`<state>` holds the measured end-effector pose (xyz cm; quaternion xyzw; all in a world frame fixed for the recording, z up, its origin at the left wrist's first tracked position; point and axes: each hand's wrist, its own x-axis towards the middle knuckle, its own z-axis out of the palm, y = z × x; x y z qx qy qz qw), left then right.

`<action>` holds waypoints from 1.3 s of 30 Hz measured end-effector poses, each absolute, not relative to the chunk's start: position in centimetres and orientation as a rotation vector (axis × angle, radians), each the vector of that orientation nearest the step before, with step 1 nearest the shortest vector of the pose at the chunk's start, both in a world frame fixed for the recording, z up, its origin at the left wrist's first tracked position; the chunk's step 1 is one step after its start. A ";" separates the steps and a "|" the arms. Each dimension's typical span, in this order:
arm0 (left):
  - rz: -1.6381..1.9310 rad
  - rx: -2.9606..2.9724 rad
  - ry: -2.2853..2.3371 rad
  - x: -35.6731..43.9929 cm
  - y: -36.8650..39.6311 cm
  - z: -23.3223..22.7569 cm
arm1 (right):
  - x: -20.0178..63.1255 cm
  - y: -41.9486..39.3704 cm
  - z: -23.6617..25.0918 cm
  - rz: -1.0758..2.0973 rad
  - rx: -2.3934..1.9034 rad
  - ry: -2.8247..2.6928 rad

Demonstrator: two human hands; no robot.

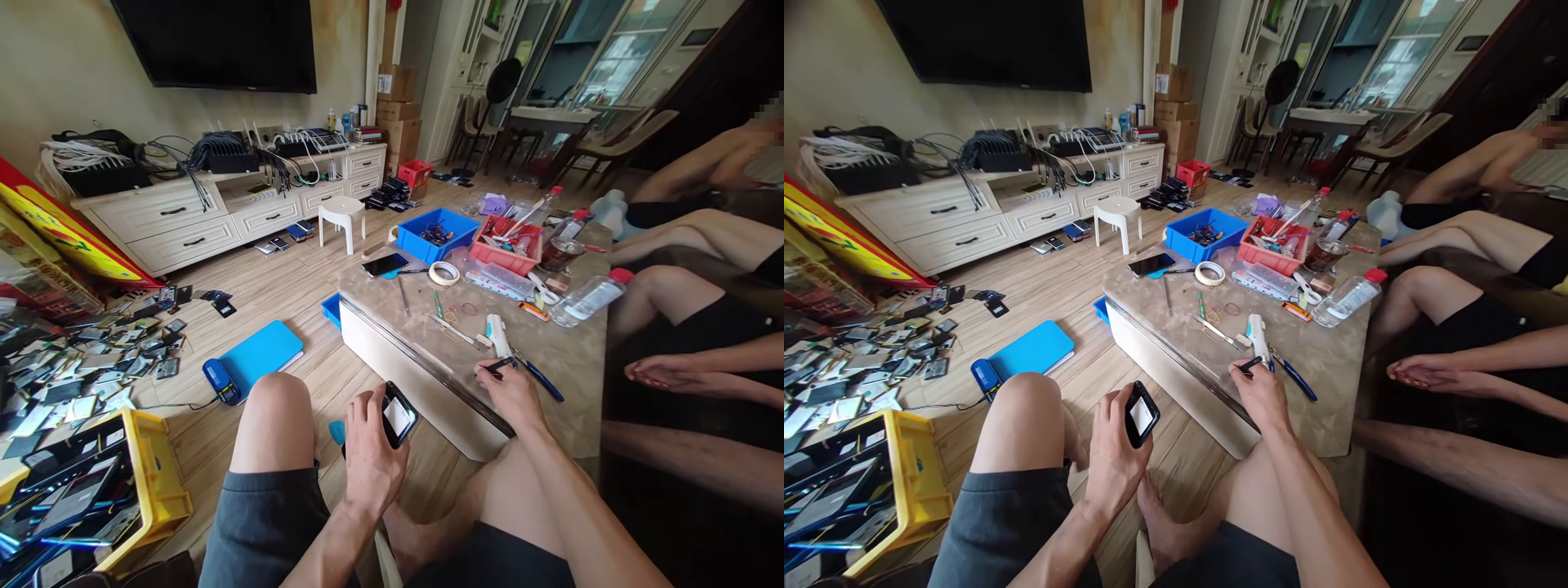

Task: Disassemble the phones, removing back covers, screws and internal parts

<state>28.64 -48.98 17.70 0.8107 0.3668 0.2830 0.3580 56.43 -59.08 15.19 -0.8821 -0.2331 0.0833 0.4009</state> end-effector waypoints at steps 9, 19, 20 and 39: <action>0.750 2.079 0.965 28.4 -49.0 17.8 | 55.4 -59.7 16.0 0.336 -2.131 -0.513; 0.630 1.587 0.863 28.7 -48.6 18.6 | 48.1 -60.1 15.9 0.472 -1.875 -0.536; 0.533 1.399 0.830 28.6 -48.6 18.9 | 47.4 -60.0 16.0 0.505 -1.820 -0.529; 0.280 0.625 0.779 29.7 -51.2 23.0 | 43.3 -59.8 19.6 0.577 -1.366 -0.518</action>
